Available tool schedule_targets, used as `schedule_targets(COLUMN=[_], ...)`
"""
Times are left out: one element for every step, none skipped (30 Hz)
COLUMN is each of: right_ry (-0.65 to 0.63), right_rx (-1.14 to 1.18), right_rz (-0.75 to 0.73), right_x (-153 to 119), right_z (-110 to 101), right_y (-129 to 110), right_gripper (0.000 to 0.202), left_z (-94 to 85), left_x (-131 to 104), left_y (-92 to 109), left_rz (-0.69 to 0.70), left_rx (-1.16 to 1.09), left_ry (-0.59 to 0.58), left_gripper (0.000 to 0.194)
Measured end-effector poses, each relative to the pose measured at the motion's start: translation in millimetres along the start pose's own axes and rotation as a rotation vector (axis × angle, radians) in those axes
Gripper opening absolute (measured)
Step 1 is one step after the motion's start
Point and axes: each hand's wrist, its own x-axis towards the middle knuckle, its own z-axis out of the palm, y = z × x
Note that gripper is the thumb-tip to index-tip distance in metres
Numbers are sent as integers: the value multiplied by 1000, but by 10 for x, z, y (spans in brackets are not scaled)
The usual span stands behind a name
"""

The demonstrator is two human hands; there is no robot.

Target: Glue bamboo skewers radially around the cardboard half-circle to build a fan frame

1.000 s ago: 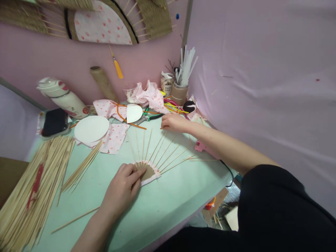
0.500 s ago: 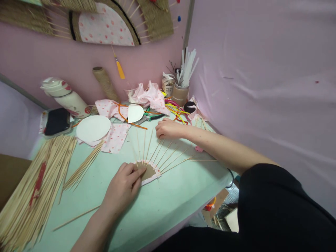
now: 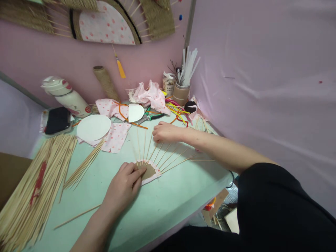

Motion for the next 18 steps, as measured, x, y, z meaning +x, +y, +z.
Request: schedule_targets(right_ry=[4,6,6,5,4,2,-1,-6,-12,-20,-28,-35,-41,-46,-49,-52,-56,-59], right_rx=[-27,-55,-85,-116,-148,-178,-204,-224,-238,-249,-257,-263,-269,-274,-278,-282,-285,-286], right_rz=[-6,-15,-27,-39,-50,-61,-69,-77,-83,-88,-92,-94,-97,-99,-103,-106,-108,-109], right_x=[3,5,6,6,6,6,6,5,4,3,2,-1,-4,-7,-11,-15,-19,-23], right_z=[-4,-8,-11,-14,-15,-14,-11,-6,0,8,15,23,29,35,39,42,44,46], right_y=[-3,-5,-6,-7,-8,-8,-9,-11,-12,-14,-17,-20,-23,-27,-30,-33,-35,-37], right_gripper=[21,21,21,21,20,20,20,20,20,19,19,18,18,18,18,18,18,18], left_z=[3,7,10,11,11,9,6,2,-2,-4,-6,-5,-4,-2,0,2,3,4], left_x=[0,0,-1,-3,-4,-6,-7,-7,-8,-7,-6,-5,-5,-4,-3,-3,-2,-1], left_y=[-2,-5,-8,-11,-12,-12,-11,-9,-6,-2,1,3,4,5,5,4,4,4], left_rz=[1,2,2,2,2,1,-1,-3,-5,-7,-9,-9,-8,-6,-4,-3,-4,-5], left_rx=[-4,-8,-11,-14,-14,-14,-13,-13,-13,-14,-15,-15,-15,-15,-16,-17,-18,-19], left_ry=[-1,-1,-3,-5,-5,-6,-8,-10,-11,-10,-9,-7,-4,-1,1,-1,-3,-5], left_gripper=[30,30,30,29,29,29,29,29,29,29,29,29,29,29,29,29,30,30])
